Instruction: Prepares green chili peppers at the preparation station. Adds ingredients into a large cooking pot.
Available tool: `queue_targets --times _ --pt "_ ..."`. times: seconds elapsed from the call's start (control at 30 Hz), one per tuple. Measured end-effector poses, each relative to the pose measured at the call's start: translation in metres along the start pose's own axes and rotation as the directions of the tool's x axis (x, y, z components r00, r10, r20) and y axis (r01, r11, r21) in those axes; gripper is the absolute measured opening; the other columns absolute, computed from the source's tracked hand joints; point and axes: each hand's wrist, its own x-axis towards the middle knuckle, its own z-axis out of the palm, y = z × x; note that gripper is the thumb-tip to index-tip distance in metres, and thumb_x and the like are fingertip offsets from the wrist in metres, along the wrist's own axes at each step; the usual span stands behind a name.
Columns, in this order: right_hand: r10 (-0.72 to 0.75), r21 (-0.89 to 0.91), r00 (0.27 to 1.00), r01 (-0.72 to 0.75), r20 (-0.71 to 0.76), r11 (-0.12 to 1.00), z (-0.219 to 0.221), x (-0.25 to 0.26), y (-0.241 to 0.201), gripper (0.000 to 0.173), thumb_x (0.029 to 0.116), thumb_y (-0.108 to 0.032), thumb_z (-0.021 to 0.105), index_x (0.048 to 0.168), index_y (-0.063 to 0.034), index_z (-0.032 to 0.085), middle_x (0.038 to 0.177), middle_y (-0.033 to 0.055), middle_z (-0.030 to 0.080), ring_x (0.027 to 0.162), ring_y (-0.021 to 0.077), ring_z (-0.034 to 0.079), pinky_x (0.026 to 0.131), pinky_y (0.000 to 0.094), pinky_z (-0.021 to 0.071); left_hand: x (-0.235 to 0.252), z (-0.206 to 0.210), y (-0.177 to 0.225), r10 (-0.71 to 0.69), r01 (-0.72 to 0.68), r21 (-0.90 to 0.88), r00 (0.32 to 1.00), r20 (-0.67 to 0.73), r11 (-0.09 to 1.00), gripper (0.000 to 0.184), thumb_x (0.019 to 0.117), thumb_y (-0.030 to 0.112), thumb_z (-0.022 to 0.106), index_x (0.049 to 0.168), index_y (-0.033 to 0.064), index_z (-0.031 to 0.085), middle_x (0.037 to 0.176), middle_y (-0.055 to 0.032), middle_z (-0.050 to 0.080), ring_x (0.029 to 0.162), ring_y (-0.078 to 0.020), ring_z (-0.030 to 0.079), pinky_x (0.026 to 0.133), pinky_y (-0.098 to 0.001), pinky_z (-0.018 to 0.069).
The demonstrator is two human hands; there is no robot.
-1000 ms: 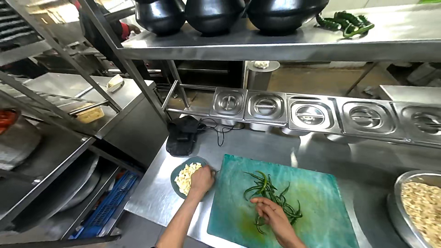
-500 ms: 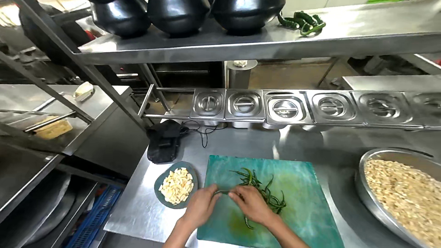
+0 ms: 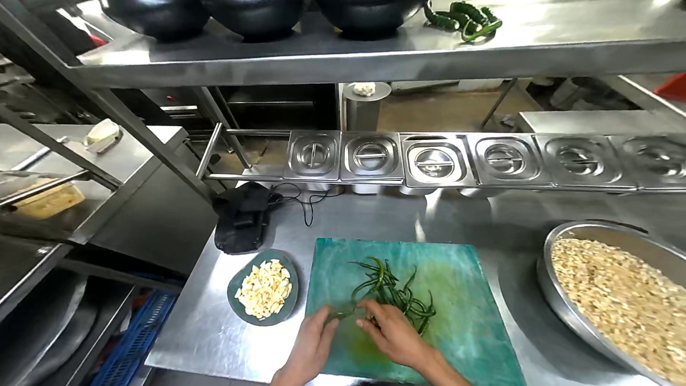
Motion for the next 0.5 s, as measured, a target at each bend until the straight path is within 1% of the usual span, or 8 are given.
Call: queue_targets --times 0.1,0.13,0.2,0.23,0.3,0.33,0.4,0.5 --pt "-0.013 -0.022 0.991 0.01 -0.137 1.0 0.003 -0.003 -0.001 0.038 0.104 -0.032 0.058 0.115 0.0035 0.063 0.075 0.0138 0.067 0.064 0.0295 0.067 0.062 0.0484 0.0571 0.001 0.0 0.0 0.014 -0.014 -0.002 0.999 0.031 1.0 0.038 0.1071 0.025 0.042 0.101 -0.0038 0.065 0.072 -0.0119 0.063 0.064 -0.0159 0.063 0.064 -0.031 0.0543" --pt "0.006 -0.014 0.988 -0.008 -0.157 1.0 0.004 -0.002 -0.002 0.038 0.1036 -0.033 0.059 0.114 0.0044 0.061 0.076 0.0136 0.067 0.064 0.0288 0.067 0.062 0.0472 0.0572 0.001 0.0 0.0 0.017 -0.017 -0.001 0.999 0.045 1.0 0.038 0.1072 0.025 0.042 0.101 -0.0037 0.065 0.072 -0.0122 0.064 0.064 -0.0167 0.063 0.064 -0.0317 0.0546" --pt "0.0 0.031 0.996 0.003 -0.092 1.0 0.0 0.0 0.001 0.04 0.1053 -0.03 0.057 0.121 0.006 0.061 0.081 0.0153 0.069 0.07 0.0295 0.069 0.068 0.0479 0.0586 0.002 0.001 0.001 0.016 -0.016 0.0 0.998 0.063 1.0 0.038 0.1071 0.025 0.042 0.101 -0.0038 0.066 0.073 -0.0128 0.064 0.065 -0.0178 0.064 0.065 -0.0333 0.0551" --pt "-0.035 0.075 0.999 0.038 -0.034 0.996 -0.002 0.002 0.003 0.037 0.1068 -0.028 0.054 0.117 0.0061 0.065 0.08 0.0168 0.068 0.07 0.0298 0.068 0.07 0.0481 0.0574 0.002 0.001 0.001 0.014 -0.014 0.001 0.998 0.064 1.0 0.037 0.107 0.025 0.042 0.102 -0.0041 0.066 0.075 -0.0134 0.065 0.066 -0.0186 0.065 0.066 -0.0344 0.0559" --pt "-0.106 0.193 0.992 0.092 0.062 0.977 -0.006 0.004 0.006 0.035 0.1082 -0.022 0.049 0.1 0.0053 0.069 0.074 0.0161 0.065 0.067 0.0247 0.062 0.068 0.0415 0.0527 0.002 0.001 0.001 0.019 -0.02 0.009 0.998 0.056 1.0 0.036 0.1065 0.023 0.043 0.102 -0.0043 0.066 0.076 -0.0141 0.066 0.067 -0.0194 0.065 0.067 -0.0351 0.0564" --pt "-0.109 0.251 0.989 0.08 0.104 0.965 -0.008 0.004 0.005 0.035 0.1083 -0.02 0.048 0.099 0.0059 0.07 0.074 0.0153 0.064 0.066 0.021 0.061 0.067 0.0373 0.0525 0.002 0.001 0.0 0.025 -0.026 0.01 0.998 0.053 1.0 0.035 0.1058 0.021 0.043 0.102 -0.0047 0.066 0.076 -0.0145 0.066 0.068 -0.0197 0.065 0.067 -0.0349 0.0563" --pt "-0.116 0.319 0.985 0.07 0.127 0.945 -0.01 0.003 0.002 0.033 0.1078 -0.016 0.047 0.1 0.0074 0.068 0.074 0.0144 0.064 0.065 0.0171 0.06 0.066 0.0324 0.0525 0.002 0.002 0.0 0.042 -0.042 0.0 0.998 0.056 0.999 0.032 0.1047 0.018 0.044 0.104 -0.0052 0.066 0.08 -0.0161 0.068 0.072 -0.0212 0.068 0.071 -0.0359 0.0574" --pt "-0.223 0.354 0.972 0.184 0.074 0.917 -0.01 0.0 0.0 0.032 0.1069 -0.014 0.049 0.096 0.0087 0.068 0.07 0.0144 0.062 0.061 0.0151 0.058 0.063 0.0285 0.051 0.002 0.003 0.004 -0.017 0.036 -0.145 0.991 0.134 0.989 0.034 0.1048 0.015 0.043 0.111 -0.009 0.066 0.092 -0.0191 0.071 0.083 -0.0189 0.068 0.081 -0.0357 0.0562"
